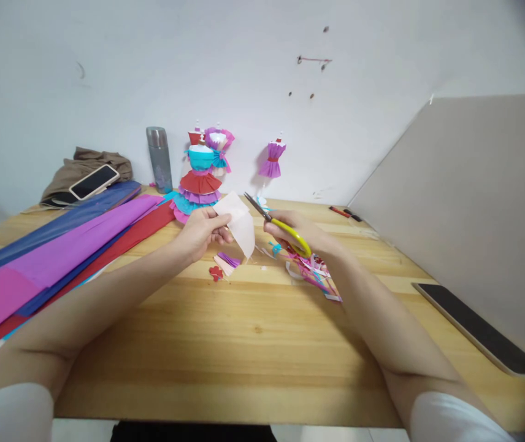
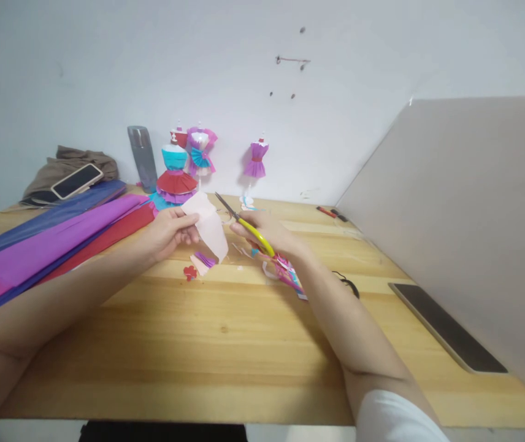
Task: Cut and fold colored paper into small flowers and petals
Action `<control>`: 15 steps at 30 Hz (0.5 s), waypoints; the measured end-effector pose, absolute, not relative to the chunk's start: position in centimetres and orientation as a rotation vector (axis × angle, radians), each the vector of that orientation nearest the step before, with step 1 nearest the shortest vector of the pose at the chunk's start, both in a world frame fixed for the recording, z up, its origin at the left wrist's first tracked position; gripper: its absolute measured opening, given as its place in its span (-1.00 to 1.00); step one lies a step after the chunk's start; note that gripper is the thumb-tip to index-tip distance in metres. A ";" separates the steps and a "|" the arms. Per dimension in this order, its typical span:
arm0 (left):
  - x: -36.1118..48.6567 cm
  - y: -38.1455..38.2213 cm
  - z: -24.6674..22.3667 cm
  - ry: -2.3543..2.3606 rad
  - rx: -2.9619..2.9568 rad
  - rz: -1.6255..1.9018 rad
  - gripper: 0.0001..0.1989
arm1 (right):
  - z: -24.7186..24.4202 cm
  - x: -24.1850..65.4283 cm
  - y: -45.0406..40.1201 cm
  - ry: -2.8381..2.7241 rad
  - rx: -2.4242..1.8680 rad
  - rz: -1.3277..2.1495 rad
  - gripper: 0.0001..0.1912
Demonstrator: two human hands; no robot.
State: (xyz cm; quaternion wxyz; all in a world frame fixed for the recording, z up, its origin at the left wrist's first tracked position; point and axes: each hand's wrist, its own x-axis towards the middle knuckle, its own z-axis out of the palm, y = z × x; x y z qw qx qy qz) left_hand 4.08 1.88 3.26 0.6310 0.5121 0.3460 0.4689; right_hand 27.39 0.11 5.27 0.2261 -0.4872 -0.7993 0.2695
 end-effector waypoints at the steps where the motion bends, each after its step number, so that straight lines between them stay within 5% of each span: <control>1: 4.1 1.8 3.3 0.793 1.175 1.066 -0.78 | 5.1 27.5 0.5 -2.297 -1.450 0.661 -0.54; 5: 4.1 1.6 3.3 0.801 1.185 1.043 -0.76 | 3.9 27.4 1.5 -2.697 -1.869 0.372 -0.62; 15: 4.1 1.9 3.4 0.842 1.221 0.981 -0.74 | 2.4 27.3 1.9 -2.838 -2.052 0.408 -0.75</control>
